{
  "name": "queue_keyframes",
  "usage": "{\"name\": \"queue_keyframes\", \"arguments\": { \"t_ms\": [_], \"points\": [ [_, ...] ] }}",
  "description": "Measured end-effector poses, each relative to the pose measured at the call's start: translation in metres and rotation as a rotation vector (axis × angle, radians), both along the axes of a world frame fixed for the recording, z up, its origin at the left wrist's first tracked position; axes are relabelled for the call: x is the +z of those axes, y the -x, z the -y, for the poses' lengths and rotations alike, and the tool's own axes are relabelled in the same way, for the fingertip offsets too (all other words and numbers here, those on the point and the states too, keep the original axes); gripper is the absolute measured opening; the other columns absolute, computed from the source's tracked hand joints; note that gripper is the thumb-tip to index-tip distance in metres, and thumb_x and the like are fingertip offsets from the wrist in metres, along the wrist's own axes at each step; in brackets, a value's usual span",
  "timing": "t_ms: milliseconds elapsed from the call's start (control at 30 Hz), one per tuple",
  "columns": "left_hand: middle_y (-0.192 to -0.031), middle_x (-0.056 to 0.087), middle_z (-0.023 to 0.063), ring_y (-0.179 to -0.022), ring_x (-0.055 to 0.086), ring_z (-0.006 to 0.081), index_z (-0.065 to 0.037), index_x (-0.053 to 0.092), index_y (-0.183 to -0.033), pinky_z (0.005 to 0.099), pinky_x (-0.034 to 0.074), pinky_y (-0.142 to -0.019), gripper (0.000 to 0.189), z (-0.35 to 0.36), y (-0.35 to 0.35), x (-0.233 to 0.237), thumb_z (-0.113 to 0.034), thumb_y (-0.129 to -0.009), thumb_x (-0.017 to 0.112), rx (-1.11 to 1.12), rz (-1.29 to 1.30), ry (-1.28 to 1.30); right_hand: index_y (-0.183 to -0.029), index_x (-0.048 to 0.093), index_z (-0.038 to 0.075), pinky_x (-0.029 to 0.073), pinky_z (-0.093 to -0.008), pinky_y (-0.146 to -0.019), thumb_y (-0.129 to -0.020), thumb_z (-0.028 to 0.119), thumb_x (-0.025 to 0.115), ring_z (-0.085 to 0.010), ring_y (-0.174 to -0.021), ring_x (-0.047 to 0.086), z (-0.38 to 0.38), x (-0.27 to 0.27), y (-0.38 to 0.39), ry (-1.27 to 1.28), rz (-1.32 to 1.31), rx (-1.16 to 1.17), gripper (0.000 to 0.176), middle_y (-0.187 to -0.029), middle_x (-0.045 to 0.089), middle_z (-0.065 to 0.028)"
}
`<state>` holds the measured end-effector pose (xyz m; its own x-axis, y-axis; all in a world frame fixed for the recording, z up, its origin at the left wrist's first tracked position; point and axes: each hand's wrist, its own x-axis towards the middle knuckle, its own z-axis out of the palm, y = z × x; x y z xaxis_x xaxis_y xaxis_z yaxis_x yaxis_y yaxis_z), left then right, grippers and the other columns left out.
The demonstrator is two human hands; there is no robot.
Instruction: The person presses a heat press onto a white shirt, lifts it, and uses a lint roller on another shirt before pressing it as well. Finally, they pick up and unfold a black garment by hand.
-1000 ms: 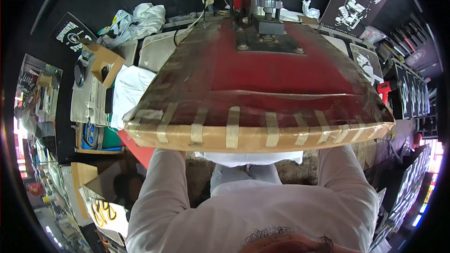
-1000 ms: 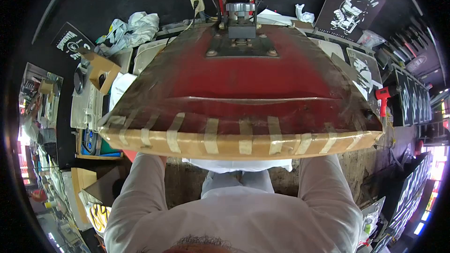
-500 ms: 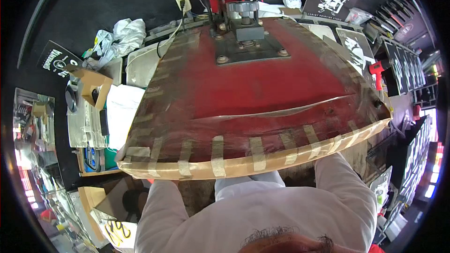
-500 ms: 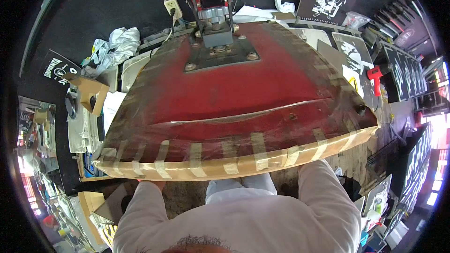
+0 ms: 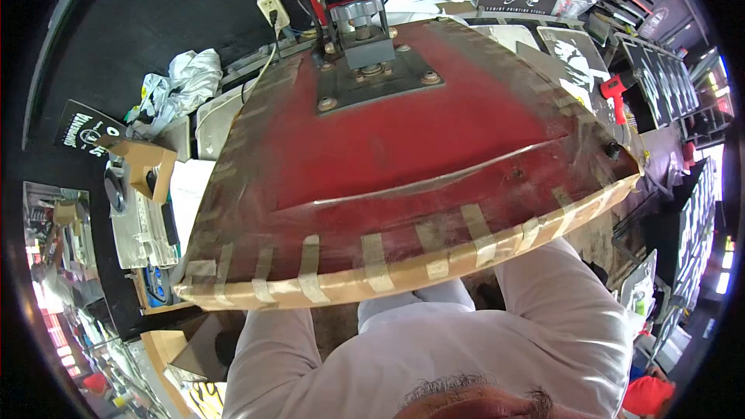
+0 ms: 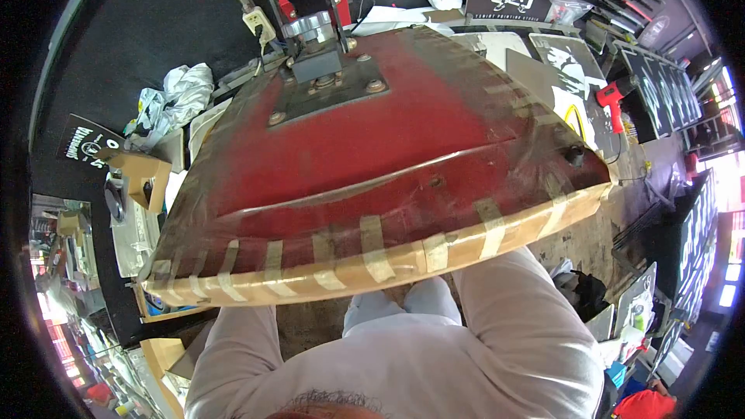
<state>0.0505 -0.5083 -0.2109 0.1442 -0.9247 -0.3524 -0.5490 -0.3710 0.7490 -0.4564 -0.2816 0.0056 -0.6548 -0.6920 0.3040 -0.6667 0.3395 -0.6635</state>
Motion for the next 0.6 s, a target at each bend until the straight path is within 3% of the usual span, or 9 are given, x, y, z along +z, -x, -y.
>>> {"name": "queue_keyframes", "arguments": {
  "t_ms": [200,300,400,533,567,600],
  "points": [
    [-0.128,0.059,0.013,-0.119,0.054,0.0308,-0.01,0.056,-0.128,0.043,0.039,-0.105,0.044,-0.038,0.0,0.058,-0.039,-0.096,0.05,-0.143,0.046,0.237,-0.128,0.053,0.004,0.044,-0.0511,-0.099,-0.095,0.043,0.051,-0.036,-0.116,0.056,0.019,-0.005,0.002,0.008,-0.082,0.053,0.051,-0.12,0.062,-0.0184],
    [-0.129,0.059,0.0132,-0.12,0.053,0.0307,-0.01,0.056,-0.129,0.0431,0.039,-0.105,0.044,-0.037,0.045,0.111,-0.039,-0.096,0.05,-0.329,0.043,0.468,-0.129,0.053,0.004,0.043,-0.0514,-0.101,-0.096,0.043,0.05,-0.0366,-0.118,0.056,0.048,-0.007,-0.002,0.005,-0.142,0.118,0.051,-0.122,0.062,-0.0188],
    [-0.13,0.058,0.0135,-0.121,0.053,0.0306,-0.01,0.056,-0.129,0.0431,0.039,-0.105,0.045,-0.009,0.119,0.129,-0.04,-0.096,0.05,-0.59,0.142,0.63,-0.13,0.052,0.004,0.042,-0.0517,-0.102,-0.096,0.043,0.05,-0.0372,-0.119,0.055,0.091,-0.006,-0.012,-0.036,-0.205,0.234,0.052,-0.123,0.062,-0.0192],
    [-0.131,0.058,0.0138,-0.121,0.052,0.0306,-0.01,0.055,-0.13,0.0432,0.038,-0.106,0.046,0.015,0.179,0.108,-0.041,-0.096,0.05,-0.769,0.471,0.593,-0.132,0.051,0.004,0.041,-0.0521,-0.104,-0.096,0.044,0.049,-0.038,-0.122,0.054,0.127,0.009,-0.044,-0.257,-0.212,0.415,0.053,-0.126,0.061,-0.0197],
    [-0.131,0.058,0.0139,-0.122,0.052,0.0305,-0.01,0.055,-0.13,0.0432,0.038,-0.106,0.046,0.01,0.189,0.129,-0.041,-0.096,0.05,-0.797,0.507,0.546,-0.132,0.051,0.004,0.041,-0.0522,-0.105,-0.096,0.044,0.049,-0.0382,-0.122,0.054,0.131,0.012,-0.05,-0.352,-0.194,0.456,0.054,-0.126,0.061,-0.0198],
    [-0.144,0.045,0.0199,-0.13,0.045,0.0356,-0.011,0.044,-0.142,0.0436,0.034,-0.11,0.062,0.0,0.192,0.15,-0.049,-0.094,0.052,-0.808,0.523,0.455,-0.133,0.051,0.004,0.041,-0.0523,-0.105,-0.096,0.044,0.049,-0.0384,-0.123,0.054,0.133,0.006,-0.053,-0.434,-0.178,0.483,0.054,-0.127,0.061,-0.02]
  ]
}}
